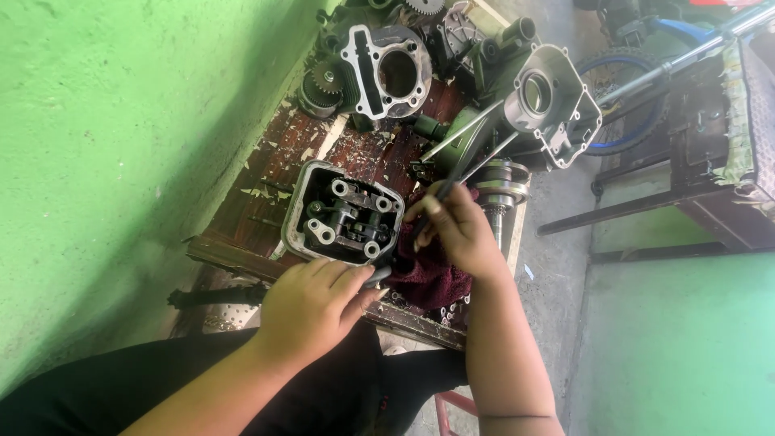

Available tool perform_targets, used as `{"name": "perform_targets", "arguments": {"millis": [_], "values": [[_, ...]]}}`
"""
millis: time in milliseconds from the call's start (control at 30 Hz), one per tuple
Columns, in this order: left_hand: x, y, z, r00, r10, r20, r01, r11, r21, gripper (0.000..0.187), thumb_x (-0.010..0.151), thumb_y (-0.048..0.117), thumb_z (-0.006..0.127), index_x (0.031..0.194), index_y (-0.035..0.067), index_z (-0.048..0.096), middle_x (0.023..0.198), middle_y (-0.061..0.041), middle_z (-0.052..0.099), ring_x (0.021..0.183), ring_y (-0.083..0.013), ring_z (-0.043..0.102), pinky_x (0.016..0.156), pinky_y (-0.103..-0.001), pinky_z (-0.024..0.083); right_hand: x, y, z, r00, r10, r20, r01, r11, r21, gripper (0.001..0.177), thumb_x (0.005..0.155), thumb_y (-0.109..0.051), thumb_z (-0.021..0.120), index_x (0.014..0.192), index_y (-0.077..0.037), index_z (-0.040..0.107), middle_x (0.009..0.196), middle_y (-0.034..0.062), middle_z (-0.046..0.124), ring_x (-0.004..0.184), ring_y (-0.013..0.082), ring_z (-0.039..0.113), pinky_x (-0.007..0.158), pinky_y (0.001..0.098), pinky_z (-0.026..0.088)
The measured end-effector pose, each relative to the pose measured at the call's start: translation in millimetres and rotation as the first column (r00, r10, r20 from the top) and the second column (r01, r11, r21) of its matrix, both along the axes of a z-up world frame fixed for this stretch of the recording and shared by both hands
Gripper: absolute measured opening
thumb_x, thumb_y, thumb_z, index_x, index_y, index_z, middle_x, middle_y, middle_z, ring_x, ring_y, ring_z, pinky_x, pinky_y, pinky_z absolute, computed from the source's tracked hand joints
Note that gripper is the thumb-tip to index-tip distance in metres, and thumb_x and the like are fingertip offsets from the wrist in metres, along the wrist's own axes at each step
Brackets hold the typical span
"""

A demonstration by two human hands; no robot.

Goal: The person cleans a disassembled engine cylinder head using a maroon cloth and a black hose. They wipe the internal surfaces and then use the hose to blow out debris from the valve seats and ports.

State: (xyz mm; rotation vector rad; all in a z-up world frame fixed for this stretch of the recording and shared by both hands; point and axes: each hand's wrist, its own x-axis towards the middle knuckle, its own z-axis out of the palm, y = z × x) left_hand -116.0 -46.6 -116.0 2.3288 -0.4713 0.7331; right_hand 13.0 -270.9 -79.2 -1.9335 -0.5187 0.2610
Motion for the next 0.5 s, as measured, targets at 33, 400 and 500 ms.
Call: {"name": "perform_targets", "arguments": {"millis": [33, 400, 500], "values": [[0.1, 1.6, 0.0, 1.000, -0.001, -0.006, 0.001, 1.000, -0.004, 0.030, 0.088, 0.030, 0.075, 0.109, 0.009, 0.066, 0.087, -0.001, 0.070, 0.073, -0.0181, 0.065, 0.061, -0.032, 0.048, 0.7, -2.9, -12.1, 1.000, -0.001, -0.006, 0.001, 1.000, -0.004, 0.015, 0.106, -0.013, 0.050, 0.115, 0.000, 0.051, 0.096, 0.0156, 0.074, 0.061, 0.0181, 0.067, 0.058, 0.0264, 0.059], [2.8, 25.8, 10.1, 0.993, -0.011, 0.115, 0.031, 0.984, -0.178, 0.033, 0.100, 0.036, 0.058, 0.118, 0.009, 0.062, 0.083, -0.001, 0.061, 0.079, -0.0190, 0.056, 0.082, -0.038, 0.042, -16.7, 11.8, -23.2, 0.935, -0.122, 0.333, 0.075, 0.986, 0.151, 0.012, 0.111, -0.013, 0.044, 0.115, -0.002, 0.047, 0.088, 0.0111, 0.066, 0.076, 0.0204, 0.064, 0.079, 0.0310, 0.055], [-6.8, 82.6, -17.5, 0.939, 0.328, -0.108, -0.339, 0.935, -0.107, 0.023, 0.095, 0.025, 0.071, 0.076, 0.015, 0.064, 0.063, 0.000, 0.053, 0.067, -0.0275, 0.061, 0.067, -0.039, 0.049, 4.1, 2.8, -40.8, 0.852, -0.087, 0.516, 0.017, 0.990, 0.139, 0.023, 0.113, -0.019, 0.040, 0.114, 0.001, 0.050, 0.077, 0.0156, 0.073, 0.065, 0.0281, 0.071, 0.067, 0.0378, 0.057]]}}
